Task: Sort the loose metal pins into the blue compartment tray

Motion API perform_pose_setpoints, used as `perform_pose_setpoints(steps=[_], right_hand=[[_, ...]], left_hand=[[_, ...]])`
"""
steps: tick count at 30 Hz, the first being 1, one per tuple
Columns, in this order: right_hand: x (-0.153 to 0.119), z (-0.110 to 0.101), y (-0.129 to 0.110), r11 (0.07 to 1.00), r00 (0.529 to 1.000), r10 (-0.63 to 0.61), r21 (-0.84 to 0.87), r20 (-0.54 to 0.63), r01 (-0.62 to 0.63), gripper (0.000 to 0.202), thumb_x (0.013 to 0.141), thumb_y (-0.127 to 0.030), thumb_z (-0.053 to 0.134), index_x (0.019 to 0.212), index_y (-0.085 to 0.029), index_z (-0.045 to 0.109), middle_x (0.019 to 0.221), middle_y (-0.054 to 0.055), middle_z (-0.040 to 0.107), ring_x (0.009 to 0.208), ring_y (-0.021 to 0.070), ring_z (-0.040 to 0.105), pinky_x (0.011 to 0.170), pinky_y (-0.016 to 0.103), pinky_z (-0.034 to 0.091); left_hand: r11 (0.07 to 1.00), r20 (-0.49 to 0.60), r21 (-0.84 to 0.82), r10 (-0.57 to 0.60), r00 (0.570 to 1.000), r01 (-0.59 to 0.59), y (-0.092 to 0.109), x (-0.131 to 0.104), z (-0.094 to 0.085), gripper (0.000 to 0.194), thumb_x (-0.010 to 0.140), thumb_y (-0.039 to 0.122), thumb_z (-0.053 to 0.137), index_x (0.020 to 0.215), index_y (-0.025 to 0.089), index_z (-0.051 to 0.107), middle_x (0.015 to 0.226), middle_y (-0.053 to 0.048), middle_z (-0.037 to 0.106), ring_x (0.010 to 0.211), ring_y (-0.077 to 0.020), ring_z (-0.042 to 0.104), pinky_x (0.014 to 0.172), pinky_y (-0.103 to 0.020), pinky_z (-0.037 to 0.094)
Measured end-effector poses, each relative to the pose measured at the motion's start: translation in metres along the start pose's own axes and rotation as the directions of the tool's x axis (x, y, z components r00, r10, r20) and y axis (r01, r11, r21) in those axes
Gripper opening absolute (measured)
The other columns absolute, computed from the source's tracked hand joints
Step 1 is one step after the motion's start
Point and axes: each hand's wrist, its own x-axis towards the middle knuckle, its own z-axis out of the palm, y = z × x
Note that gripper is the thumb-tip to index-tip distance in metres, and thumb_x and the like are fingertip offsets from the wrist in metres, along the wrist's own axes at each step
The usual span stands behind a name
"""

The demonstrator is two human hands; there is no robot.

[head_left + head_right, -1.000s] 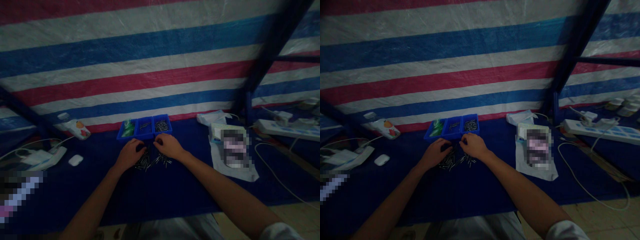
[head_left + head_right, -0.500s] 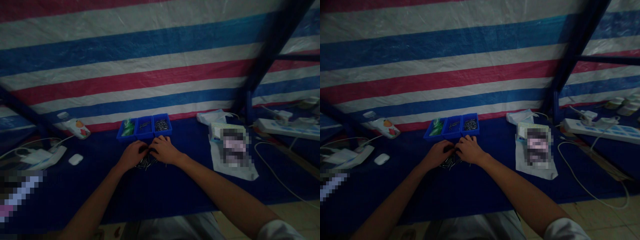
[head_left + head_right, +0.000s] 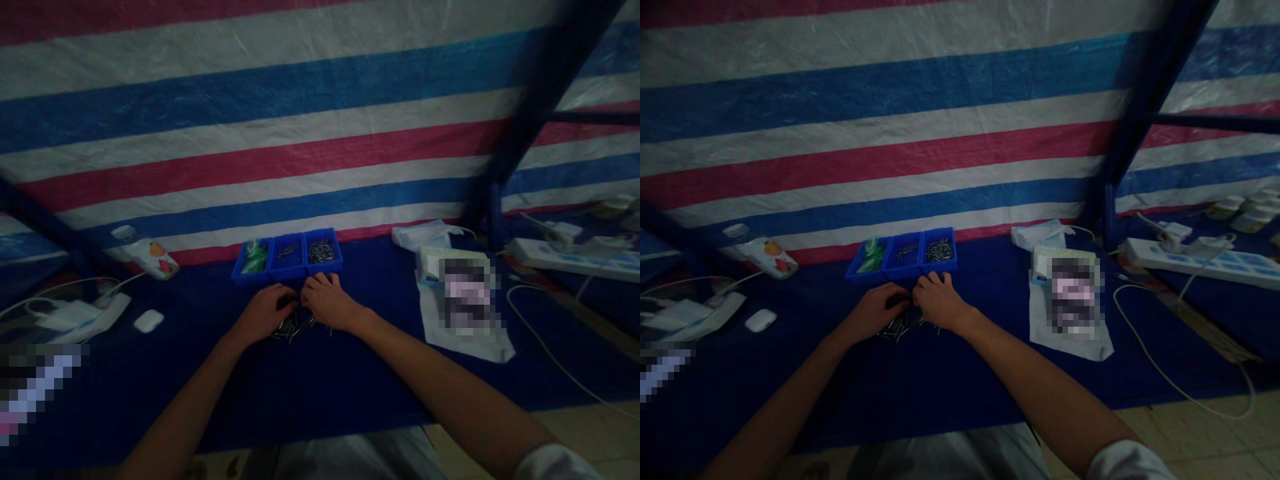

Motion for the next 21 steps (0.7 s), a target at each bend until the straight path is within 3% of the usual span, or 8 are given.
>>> perform_pose_setpoints(steps=[4, 12, 21], right_hand=[[0.000, -0.002, 0.002, 0.999, 1.000, 0.009, 0.033, -0.008, -0.009, 0.016, 0.087, -0.010, 0.049, 0.096, -0.016, 0.060, 0.101, 0.010, 0.063, 0.098, 0.0244, 0.048, 0.085, 0.041, 0.029], [0.009, -0.004, 0.006, 0.921, 0.988, 0.124, 0.382, -0.092, -0.080, 0.016, 0.093, -0.016, 0.047, 0.090, -0.019, 0.062, 0.092, 0.003, 0.067, 0.097, 0.0193, 0.052, 0.085, 0.036, 0.026], [0.015, -0.014, 0.007, 0.753, 0.959, 0.260, 0.646, -0.117, -0.125, 0.013, 0.090, -0.019, 0.056, 0.092, -0.020, 0.069, 0.094, 0.002, 0.072, 0.091, 0.0152, 0.060, 0.085, 0.030, 0.041]], left_hand=[[0.999, -0.005, 0.031, 0.036, 0.999, -0.035, 0.001, -0.001, -0.002, 0.015, 0.089, 0.027, 0.056, 0.094, 0.020, 0.067, 0.094, -0.004, 0.066, 0.089, -0.0211, 0.060, 0.080, -0.035, 0.045], [0.993, -0.056, 0.026, 0.114, 0.992, -0.113, 0.000, -0.001, -0.004, 0.018, 0.093, 0.028, 0.050, 0.090, 0.020, 0.066, 0.096, -0.003, 0.065, 0.091, -0.0204, 0.057, 0.084, -0.037, 0.043], [0.990, -0.079, -0.109, 0.083, 0.993, -0.092, 0.005, -0.001, -0.007, 0.022, 0.095, 0.032, 0.048, 0.094, 0.021, 0.066, 0.099, -0.004, 0.066, 0.095, -0.0203, 0.059, 0.087, -0.035, 0.044]])
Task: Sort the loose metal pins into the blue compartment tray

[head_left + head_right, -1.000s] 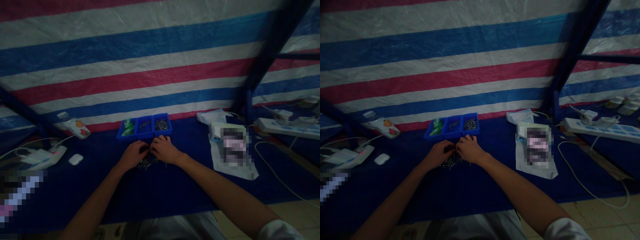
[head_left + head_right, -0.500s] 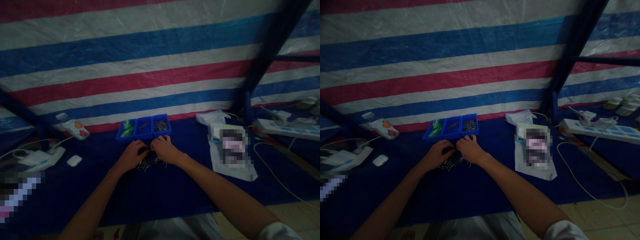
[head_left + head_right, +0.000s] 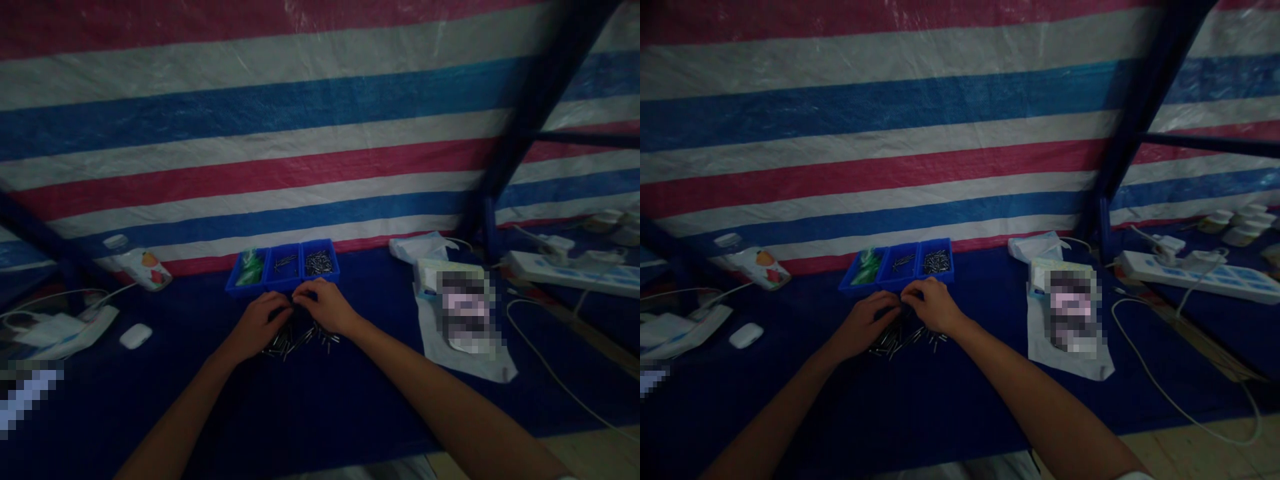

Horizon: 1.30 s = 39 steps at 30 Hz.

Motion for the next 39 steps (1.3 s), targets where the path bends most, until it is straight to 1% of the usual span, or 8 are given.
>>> perform_pose_setpoints(steps=[9, 14, 18, 22, 25, 28, 33, 39], right_hand=[[0.002, 0.000, 0.005, 0.989, 1.000, 0.004, 0.149, 0.008, -0.005, 0.011, 0.087, -0.016, 0.056, 0.091, -0.019, 0.067, 0.092, 0.002, 0.070, 0.086, 0.0127, 0.062, 0.080, 0.029, 0.045], [0.006, -0.003, 0.005, 0.910, 0.990, 0.141, 0.396, -0.026, -0.119, 0.017, 0.090, -0.028, 0.052, 0.078, -0.018, 0.059, 0.078, 0.001, 0.064, 0.073, 0.0122, 0.057, 0.072, 0.028, 0.044], [0.010, -0.011, 0.009, 0.779, 0.925, 0.375, 0.559, -0.053, -0.284, 0.032, 0.090, -0.037, 0.049, 0.064, -0.019, 0.052, 0.065, 0.000, 0.057, 0.060, 0.0110, 0.052, 0.063, 0.027, 0.043], [0.012, -0.015, 0.016, 0.703, 0.844, 0.512, 0.641, -0.158, -0.307, 0.024, 0.088, -0.041, 0.051, 0.083, -0.019, 0.057, 0.074, 0.000, 0.062, 0.057, 0.0104, 0.055, 0.057, 0.026, 0.042], [0.010, -0.012, 0.018, 0.823, 0.862, 0.462, 0.462, -0.209, -0.329, 0.025, 0.087, -0.041, 0.053, 0.095, -0.019, 0.061, 0.078, 0.001, 0.065, 0.061, 0.0122, 0.057, 0.060, 0.027, 0.044], [0.002, -0.006, 0.016, 0.981, 0.974, 0.192, 0.026, -0.124, -0.190, 0.021, 0.087, -0.034, 0.057, 0.097, -0.019, 0.066, 0.088, 0.004, 0.067, 0.080, 0.0154, 0.059, 0.074, 0.031, 0.045], [-0.013, 0.005, 0.006, 0.897, 0.971, -0.056, -0.416, 0.233, 0.151, 0.026, 0.090, -0.028, 0.052, 0.112, -0.024, 0.066, 0.113, 0.007, 0.061, 0.103, 0.0231, 0.050, 0.082, 0.040, 0.040], [-0.016, 0.008, 0.002, 0.850, 0.962, -0.048, -0.495, 0.269, 0.181, 0.022, 0.092, -0.029, 0.051, 0.106, -0.022, 0.066, 0.111, 0.008, 0.058, 0.101, 0.0227, 0.047, 0.080, 0.038, 0.036]], left_hand=[[0.990, 0.027, -0.141, -0.025, 0.999, 0.028, 0.005, 0.000, -0.002, 0.031, 0.096, 0.035, 0.040, 0.087, 0.018, 0.064, 0.092, -0.004, 0.065, 0.086, -0.0183, 0.060, 0.080, -0.031, 0.046], [0.968, -0.165, -0.248, -0.093, 0.982, 0.050, -0.004, -0.002, -0.001, 0.037, 0.097, 0.042, 0.038, 0.102, 0.017, 0.065, 0.105, -0.007, 0.067, 0.102, -0.0227, 0.060, 0.094, -0.036, 0.044], [0.979, -0.221, -0.188, -0.119, 0.968, 0.077, -0.009, -0.002, -0.004, 0.039, 0.097, 0.044, 0.038, 0.104, 0.018, 0.066, 0.107, -0.007, 0.068, 0.104, -0.0236, 0.060, 0.096, -0.038, 0.044], [0.993, -0.173, -0.026, -0.117, 0.978, 0.114, -0.009, 0.000, -0.002, 0.032, 0.094, 0.043, 0.046, 0.101, 0.019, 0.066, 0.105, -0.006, 0.068, 0.100, -0.0238, 0.060, 0.093, -0.039, 0.045], [0.989, -0.112, 0.099, -0.096, 0.989, 0.108, -0.009, 0.001, 0.002, 0.029, 0.091, 0.042, 0.052, 0.101, 0.020, 0.067, 0.106, -0.007, 0.067, 0.101, -0.0248, 0.058, 0.094, -0.042, 0.043], [0.980, -0.056, 0.171, -0.089, 0.994, 0.097, -0.010, 0.000, 0.006, 0.027, 0.088, 0.041, 0.056, 0.103, 0.021, 0.067, 0.106, -0.007, 0.066, 0.101, -0.0259, 0.057, 0.093, -0.043, 0.043], [0.974, 0.008, 0.204, -0.106, 0.994, 0.102, -0.013, -0.001, 0.008, 0.022, 0.083, 0.037, 0.061, 0.097, 0.021, 0.069, 0.104, -0.006, 0.065, 0.096, -0.0255, 0.058, 0.091, -0.042, 0.043], [0.982, 0.056, 0.171, -0.096, 0.994, 0.085, -0.014, 0.000, 0.009, 0.019, 0.086, 0.033, 0.056, 0.090, 0.021, 0.069, 0.096, -0.005, 0.066, 0.090, -0.0233, 0.059, 0.084, -0.038, 0.045]])
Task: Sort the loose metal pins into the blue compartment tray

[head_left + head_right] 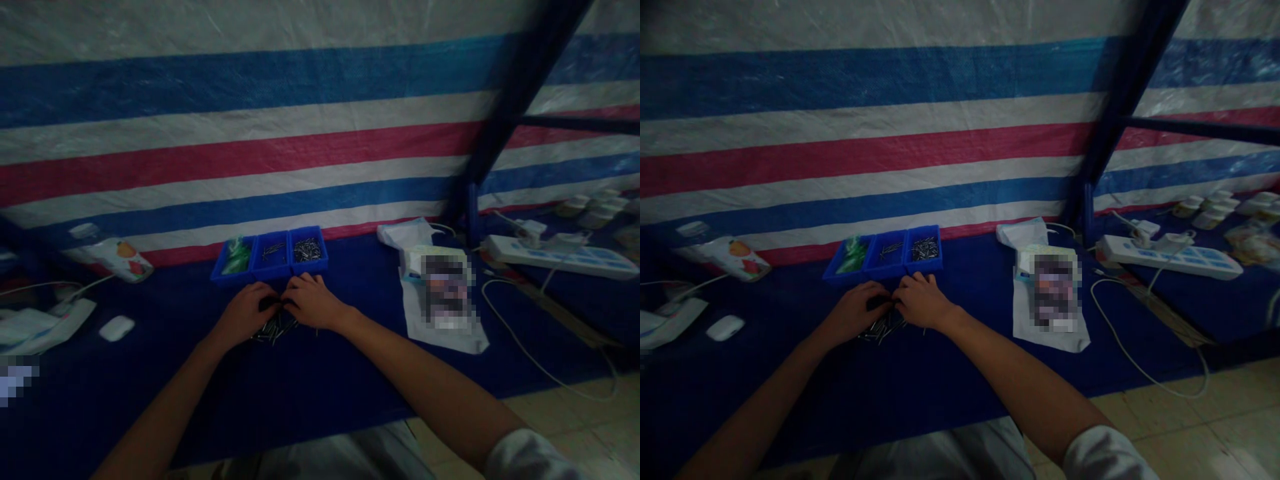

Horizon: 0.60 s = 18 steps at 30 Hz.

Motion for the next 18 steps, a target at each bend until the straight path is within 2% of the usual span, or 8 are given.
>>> perform_pose_setpoints(steps=[12, 15, 18], right_hand=[[-0.0002, 0.0011, -0.0020, 0.998, 0.999, 0.011, -0.058, -0.048, -0.014, 0.017, 0.093, -0.017, 0.046, 0.100, -0.018, 0.062, 0.108, 0.009, 0.063, 0.099, 0.0225, 0.050, 0.081, 0.037, 0.035], [0.0019, -0.0017, -0.0004, 0.999, 0.993, 0.048, 0.007, -0.109, -0.047, 0.017, 0.094, -0.017, 0.045, 0.100, -0.017, 0.061, 0.103, 0.007, 0.066, 0.095, 0.0218, 0.054, 0.081, 0.038, 0.036], [0.0061, -0.0056, 0.0022, 0.982, 0.983, 0.086, 0.178, -0.163, -0.056, 0.018, 0.094, -0.022, 0.048, 0.100, -0.018, 0.064, 0.099, 0.005, 0.069, 0.091, 0.0194, 0.058, 0.081, 0.035, 0.038]], left_hand=[[1.000, 0.024, -0.018, 0.026, 0.999, -0.025, 0.0031, 0.0010, -0.0007, 0.014, 0.087, 0.025, 0.054, 0.084, 0.020, 0.067, 0.088, -0.004, 0.065, 0.086, -0.0216, 0.060, 0.079, -0.036, 0.044], [0.999, 0.026, -0.026, 0.023, 0.999, -0.023, 0.0027, 0.0004, -0.0010, 0.016, 0.089, 0.024, 0.051, 0.085, 0.020, 0.066, 0.089, -0.004, 0.064, 0.084, -0.0212, 0.060, 0.078, -0.035, 0.044], [0.999, 0.024, -0.035, 0.033, 0.999, -0.032, 0.0027, -0.0002, -0.0011, 0.018, 0.091, 0.024, 0.049, 0.086, 0.019, 0.065, 0.088, -0.005, 0.064, 0.084, -0.0209, 0.060, 0.078, -0.035, 0.045]])
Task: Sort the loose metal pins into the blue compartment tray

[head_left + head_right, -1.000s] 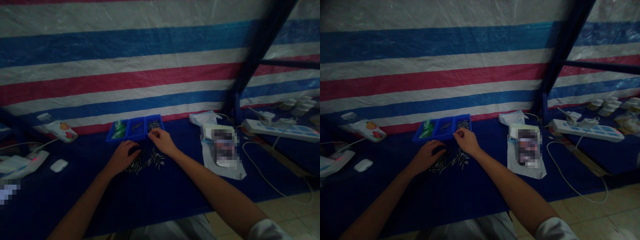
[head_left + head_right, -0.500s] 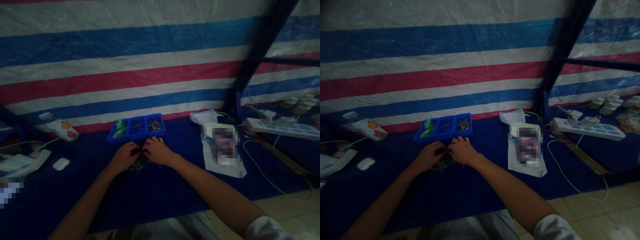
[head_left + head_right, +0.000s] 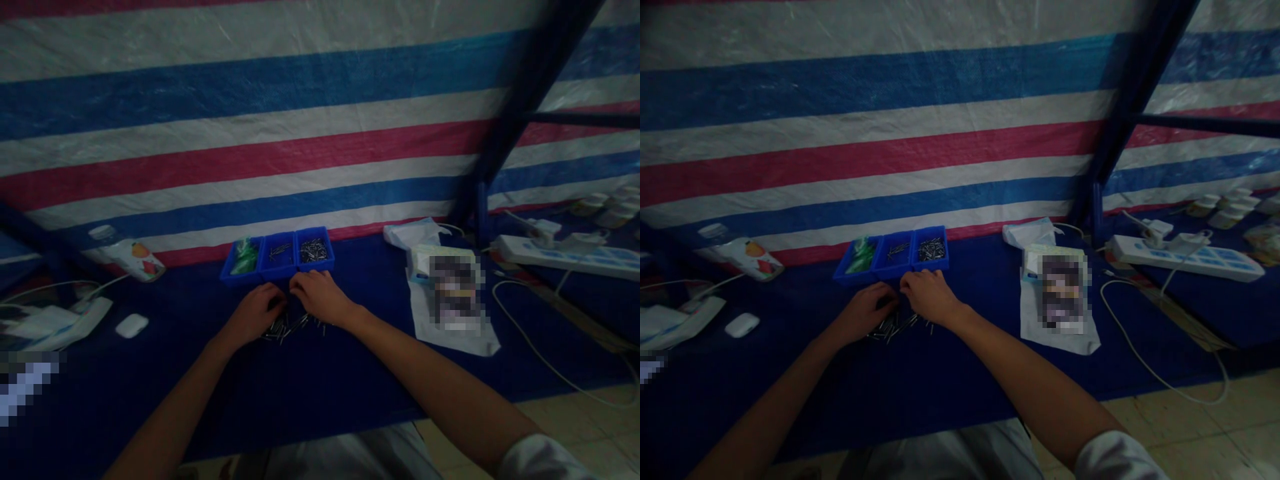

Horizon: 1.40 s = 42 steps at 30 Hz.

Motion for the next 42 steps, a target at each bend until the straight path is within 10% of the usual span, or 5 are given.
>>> perform_pose_setpoints(steps=[10, 23, 30, 38, 42], right_hand=[[0.012, -0.002, 0.005, 0.794, 0.993, 0.116, 0.604, -0.031, -0.074, 0.020, 0.088, -0.016, 0.054, 0.097, -0.020, 0.071, 0.102, 0.004, 0.072, 0.095, 0.0152, 0.065, 0.088, 0.034, 0.047], [0.015, -0.011, 0.007, 0.061, 0.911, 0.370, 0.974, 0.180, -0.217, 0.015, 0.070, -0.019, 0.075, 0.084, -0.019, 0.070, 0.085, 0.003, 0.072, 0.069, 0.0103, 0.062, 0.071, 0.028, 0.049], [0.015, -0.013, 0.005, 0.025, 0.906, 0.372, 0.974, 0.201, -0.226, 0.016, 0.071, -0.018, 0.073, 0.087, -0.018, 0.070, 0.084, 0.003, 0.070, 0.072, 0.0104, 0.062, 0.069, 0.026, 0.047], [0.016, -0.002, 0.008, 0.278, 0.850, 0.457, 0.867, 0.260, -0.414, 0.040, 0.083, -0.039, 0.063, 0.052, -0.017, 0.050, 0.045, -0.007, 0.038, 0.041, 0.0052, 0.031, 0.044, 0.025, 0.020], [0.017, 0.002, 0.002, 0.178, 0.863, 0.440, 0.918, 0.249, -0.356, 0.030, 0.085, -0.044, 0.058, 0.071, -0.018, 0.058, 0.058, -0.005, 0.048, 0.042, 0.0051, 0.034, 0.042, 0.024, 0.019]], left_hand=[[1.000, -0.021, -0.001, 0.006, 1.000, -0.006, -0.003, 0.001, 0.002, 0.016, 0.092, 0.024, 0.046, 0.087, 0.019, 0.061, 0.091, -0.005, 0.063, 0.087, -0.0216, 0.060, 0.080, -0.035, 0.046], [0.997, -0.140, -0.059, 0.047, 0.989, -0.056, -0.005, 0.001, 0.004, 0.017, 0.095, 0.024, 0.043, 0.085, 0.019, 0.055, 0.092, -0.004, 0.058, 0.085, -0.0204, 0.057, 0.080, -0.035, 0.045], [0.998, -0.194, -0.052, 0.017, 0.981, -0.027, -0.008, 0.001, 0.005, 0.016, 0.095, 0.025, 0.042, 0.088, 0.020, 0.055, 0.093, -0.004, 0.057, 0.087, -0.0204, 0.057, 0.080, -0.034, 0.044], [0.990, -0.203, -0.070, -0.135, 0.970, 0.123, -0.005, 0.001, 0.002, 0.016, 0.095, 0.029, 0.041, 0.089, 0.021, 0.052, 0.076, 0.000, 0.060, 0.068, -0.0187, 0.058, 0.063, -0.029, 0.039], [0.988, -0.239, -0.101, -0.135, 0.962, 0.114, -0.005, 0.001, 0.001, 0.014, 0.095, 0.028, 0.041, 0.088, 0.021, 0.051, 0.075, 0.000, 0.061, 0.066, -0.0176, 0.059, 0.062, -0.029, 0.039]])
